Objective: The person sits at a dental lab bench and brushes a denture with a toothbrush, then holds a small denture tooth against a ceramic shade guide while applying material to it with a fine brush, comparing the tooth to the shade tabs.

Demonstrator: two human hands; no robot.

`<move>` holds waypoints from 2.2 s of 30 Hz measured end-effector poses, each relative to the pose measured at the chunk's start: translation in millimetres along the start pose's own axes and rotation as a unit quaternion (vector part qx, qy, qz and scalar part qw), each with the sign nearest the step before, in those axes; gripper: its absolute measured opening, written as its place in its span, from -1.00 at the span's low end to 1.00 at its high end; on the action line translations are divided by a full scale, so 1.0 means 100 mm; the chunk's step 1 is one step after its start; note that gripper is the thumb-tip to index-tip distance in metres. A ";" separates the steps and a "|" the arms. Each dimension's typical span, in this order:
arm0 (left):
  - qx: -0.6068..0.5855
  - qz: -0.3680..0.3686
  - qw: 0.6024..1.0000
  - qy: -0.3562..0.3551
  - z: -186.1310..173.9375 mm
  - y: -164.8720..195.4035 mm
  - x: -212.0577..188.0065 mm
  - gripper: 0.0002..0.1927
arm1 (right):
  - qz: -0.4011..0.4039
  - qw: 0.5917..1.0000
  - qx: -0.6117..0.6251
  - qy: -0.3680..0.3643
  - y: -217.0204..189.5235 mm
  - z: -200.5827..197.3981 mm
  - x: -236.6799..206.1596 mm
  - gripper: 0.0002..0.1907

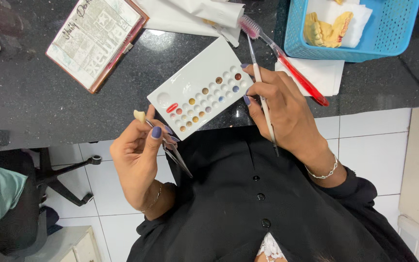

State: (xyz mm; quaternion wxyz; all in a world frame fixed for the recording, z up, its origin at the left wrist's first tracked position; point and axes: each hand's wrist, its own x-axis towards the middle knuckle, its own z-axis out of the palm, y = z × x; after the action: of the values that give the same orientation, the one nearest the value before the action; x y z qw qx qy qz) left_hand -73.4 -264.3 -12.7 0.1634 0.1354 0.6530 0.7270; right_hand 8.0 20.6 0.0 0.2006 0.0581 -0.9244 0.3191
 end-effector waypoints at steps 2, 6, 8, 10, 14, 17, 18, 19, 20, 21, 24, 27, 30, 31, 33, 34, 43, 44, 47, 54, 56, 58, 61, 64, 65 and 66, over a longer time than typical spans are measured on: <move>0.003 -0.009 1.000 -0.015 -0.01 -0.02 0.04 -0.76 | 0.005 1.000 0.006 0.002 -0.02 0.00 -0.03 -0.59; -0.019 -0.013 0.999 -0.026 0.04 -0.10 0.15 -0.76 | 0.030 1.000 -0.004 0.000 -0.11 -0.03 -0.11 -0.59; -0.037 -0.020 0.999 -0.034 0.09 -0.13 0.21 -0.76 | 0.035 0.999 -0.022 0.004 -0.15 -0.05 -0.14 -0.57; -0.038 -0.031 0.998 -0.041 0.13 -0.14 0.27 -0.76 | 0.038 0.998 -0.038 0.011 -0.18 -0.08 -0.17 -0.54; -0.032 -0.038 0.997 -0.054 0.21 -0.15 0.37 -0.75 | 0.042 0.999 -0.011 0.006 -0.13 -0.15 -0.24 -0.41; 0.005 -0.021 0.999 -0.040 0.23 -0.15 0.40 -0.76 | 0.051 0.998 0.013 0.019 -0.06 -0.18 -0.30 -0.35; 0.018 -0.010 1.000 -0.023 0.23 -0.15 0.40 -0.77 | 0.053 0.998 0.021 0.028 -0.03 -0.18 -0.31 -0.35; 0.031 0.001 0.999 -0.007 0.22 -0.15 0.41 -0.77 | 0.057 0.997 0.029 0.038 -0.01 -0.17 -0.33 -0.35; 0.045 0.012 0.999 0.009 0.22 -0.14 0.41 -0.78 | 0.048 0.997 0.032 0.043 0.02 -0.17 -0.34 -0.33; 0.059 0.024 0.998 0.025 0.20 -0.14 0.41 -0.78 | 0.039 0.998 0.035 0.047 0.06 -0.17 -0.34 -0.31; 0.066 0.044 0.996 0.046 0.17 -0.11 0.39 -0.79 | 0.005 0.999 0.012 0.038 0.14 -0.16 -0.35 -0.25; 0.048 0.038 0.997 0.048 0.14 -0.08 0.35 -0.81 | -0.004 1.000 0.006 0.020 0.15 -0.14 -0.36 -0.24; 0.088 0.051 0.994 0.051 0.17 -0.10 0.35 -0.82 | -0.019 0.999 0.026 0.025 0.14 -0.12 -0.37 -0.33; 0.111 0.060 0.991 0.050 0.19 -0.12 0.36 -0.81 | -0.025 0.999 0.033 0.031 0.14 -0.11 -0.36 -0.37; 0.117 0.079 0.989 0.036 0.22 -0.18 0.39 -0.83 | -0.032 0.997 0.041 0.064 0.17 -0.07 -0.35 -0.53; 0.120 0.087 0.989 0.028 0.22 -0.21 0.40 -0.83 | -0.033 0.995 0.045 0.080 0.18 -0.05 -0.34 -0.58; 0.158 0.100 0.982 0.011 0.16 -0.26 0.42 -0.83 | 0.028 0.944 0.235 0.232 0.41 0.21 -0.49 -0.83; 0.155 0.084 0.984 0.014 0.16 -0.22 0.38 -0.84 | 0.026 0.950 0.216 0.225 0.41 0.22 -0.52 -0.80; 0.175 0.045 0.983 0.023 0.20 -0.12 0.30 -0.84 | 0.022 0.963 0.171 0.206 0.40 0.23 -0.57 -0.76; 0.212 0.045 0.975 0.041 0.21 -0.02 0.32 -0.78 | 0.030 0.972 0.064 0.222 0.39 0.22 -0.49 -0.71; 0.207 0.028 0.975 0.075 0.20 0.01 0.27 -0.77 | 0.048 0.973 0.037 0.223 0.37 0.21 -0.48 -0.70; 0.206 0.008 0.973 0.103 0.17 0.06 0.21 -0.77 | 0.073 0.971 0.062 0.217 0.35 0.21 -0.48 -0.71; 0.203 -0.023 0.976 0.079 0.18 0.07 0.19 -0.76 | 0.089 0.966 0.097 0.221 0.33 0.22 -0.46 -0.76; 0.202 -0.002 0.977 0.060 0.22 0.05 0.21 -0.76 | 0.087 0.964 0.121 0.221 0.32 0.24 -0.45 -0.79; 0.180 -0.016 0.982 0.063 0.23 0.05 0.22 -0.76 | 0.086 0.963 0.125 0.220 0.32 0.24 -0.45 -0.80; 0.158 -0.030 0.985 0.066 0.23 0.05 0.23 -0.76 | 0.086 0.965 0.124 0.216 0.32 0.24 -0.45 -0.81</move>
State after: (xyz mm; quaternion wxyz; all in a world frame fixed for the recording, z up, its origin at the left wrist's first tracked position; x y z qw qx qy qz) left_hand -84.6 -234.2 -5.9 0.1177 0.0915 0.7725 0.6173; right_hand 33.6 30.4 -54.2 0.3587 -0.0674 -0.8136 0.4526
